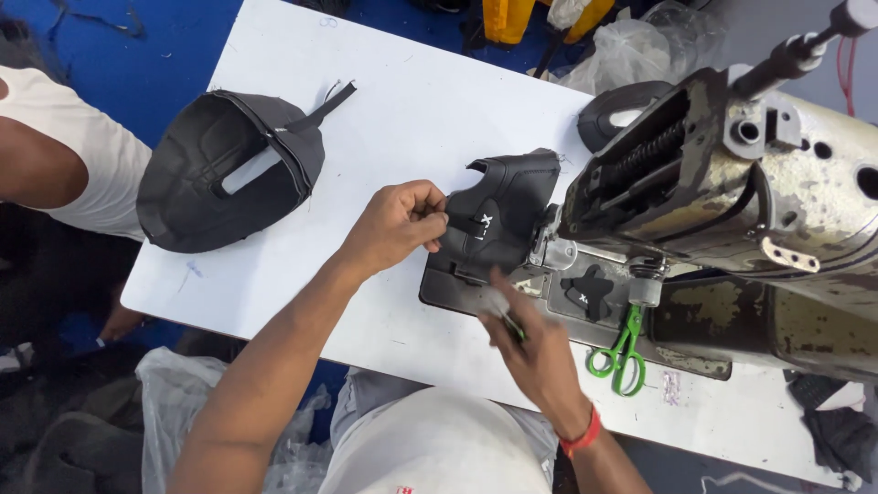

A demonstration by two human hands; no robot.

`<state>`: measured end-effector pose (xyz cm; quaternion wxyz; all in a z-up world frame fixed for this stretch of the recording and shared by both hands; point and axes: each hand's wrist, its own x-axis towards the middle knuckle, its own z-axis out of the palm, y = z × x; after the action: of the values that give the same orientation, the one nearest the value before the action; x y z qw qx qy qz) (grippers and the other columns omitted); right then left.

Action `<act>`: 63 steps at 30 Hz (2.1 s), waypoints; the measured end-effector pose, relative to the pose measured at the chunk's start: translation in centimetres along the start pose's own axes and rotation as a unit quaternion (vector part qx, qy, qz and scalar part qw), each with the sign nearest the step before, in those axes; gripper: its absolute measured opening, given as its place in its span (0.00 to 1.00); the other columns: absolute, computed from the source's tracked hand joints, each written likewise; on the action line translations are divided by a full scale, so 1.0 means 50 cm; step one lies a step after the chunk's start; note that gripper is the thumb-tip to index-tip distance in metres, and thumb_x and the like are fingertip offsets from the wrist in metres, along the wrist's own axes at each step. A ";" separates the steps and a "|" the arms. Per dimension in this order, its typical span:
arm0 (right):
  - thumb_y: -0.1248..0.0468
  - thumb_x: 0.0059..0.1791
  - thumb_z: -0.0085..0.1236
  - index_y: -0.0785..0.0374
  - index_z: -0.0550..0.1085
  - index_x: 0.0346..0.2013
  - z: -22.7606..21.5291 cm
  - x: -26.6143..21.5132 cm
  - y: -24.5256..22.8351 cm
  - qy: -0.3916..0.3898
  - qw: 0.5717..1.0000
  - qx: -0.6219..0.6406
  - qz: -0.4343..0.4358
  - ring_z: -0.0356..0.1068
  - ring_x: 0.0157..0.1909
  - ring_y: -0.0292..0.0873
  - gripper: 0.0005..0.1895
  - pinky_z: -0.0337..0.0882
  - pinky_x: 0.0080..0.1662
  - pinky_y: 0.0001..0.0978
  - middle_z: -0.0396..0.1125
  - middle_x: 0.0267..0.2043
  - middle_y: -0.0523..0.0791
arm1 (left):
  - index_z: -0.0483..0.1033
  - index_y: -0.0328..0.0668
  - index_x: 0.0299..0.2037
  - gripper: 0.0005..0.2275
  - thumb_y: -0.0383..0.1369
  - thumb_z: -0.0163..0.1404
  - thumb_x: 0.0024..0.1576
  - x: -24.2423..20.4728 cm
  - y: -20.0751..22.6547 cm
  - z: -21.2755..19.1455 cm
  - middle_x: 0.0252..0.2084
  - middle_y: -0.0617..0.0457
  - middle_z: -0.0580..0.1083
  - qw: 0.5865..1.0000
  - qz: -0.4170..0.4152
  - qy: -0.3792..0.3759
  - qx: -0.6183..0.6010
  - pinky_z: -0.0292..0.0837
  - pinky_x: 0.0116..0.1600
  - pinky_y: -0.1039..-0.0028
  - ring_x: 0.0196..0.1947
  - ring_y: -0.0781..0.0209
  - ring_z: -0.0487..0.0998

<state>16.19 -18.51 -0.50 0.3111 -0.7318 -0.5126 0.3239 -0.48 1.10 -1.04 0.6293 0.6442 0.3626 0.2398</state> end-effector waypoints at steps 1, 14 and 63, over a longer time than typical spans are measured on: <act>0.59 0.50 0.61 0.59 0.69 0.64 0.013 -0.015 0.041 -0.014 1.000 0.019 0.007 0.75 0.24 0.38 0.28 0.73 0.30 0.33 0.74 0.23 0.48 | 0.76 0.33 0.34 0.04 0.28 0.52 0.56 0.002 -0.001 0.001 0.26 0.56 0.75 1.000 0.007 0.008 0.005 0.76 0.31 0.78 0.24 0.71 0.77; 0.59 0.51 0.59 0.63 0.81 0.45 0.089 -0.141 0.215 0.008 0.980 0.065 0.187 0.67 0.25 0.36 0.13 0.70 0.32 0.29 0.72 0.23 0.47 | 0.71 0.36 0.49 0.12 0.30 0.55 0.59 0.049 0.050 0.058 0.38 0.49 0.79 0.981 0.091 0.024 0.169 0.72 0.44 0.71 0.40 0.61 0.81; 0.62 0.50 0.62 0.62 0.75 0.53 -0.175 -0.063 0.163 0.282 0.944 0.067 0.158 0.66 0.26 0.34 0.17 0.64 0.28 0.28 0.73 0.31 0.42 | 0.75 0.36 0.45 0.16 0.44 0.50 0.65 -0.257 0.176 -0.142 0.22 0.39 0.75 0.837 -0.133 0.246 0.470 0.72 0.34 0.57 0.25 0.43 0.77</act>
<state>26.74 -24.89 -1.21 0.4357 -0.8426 -0.2586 0.1826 -12.44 -3.79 10.21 0.1669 0.7281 0.6565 0.1051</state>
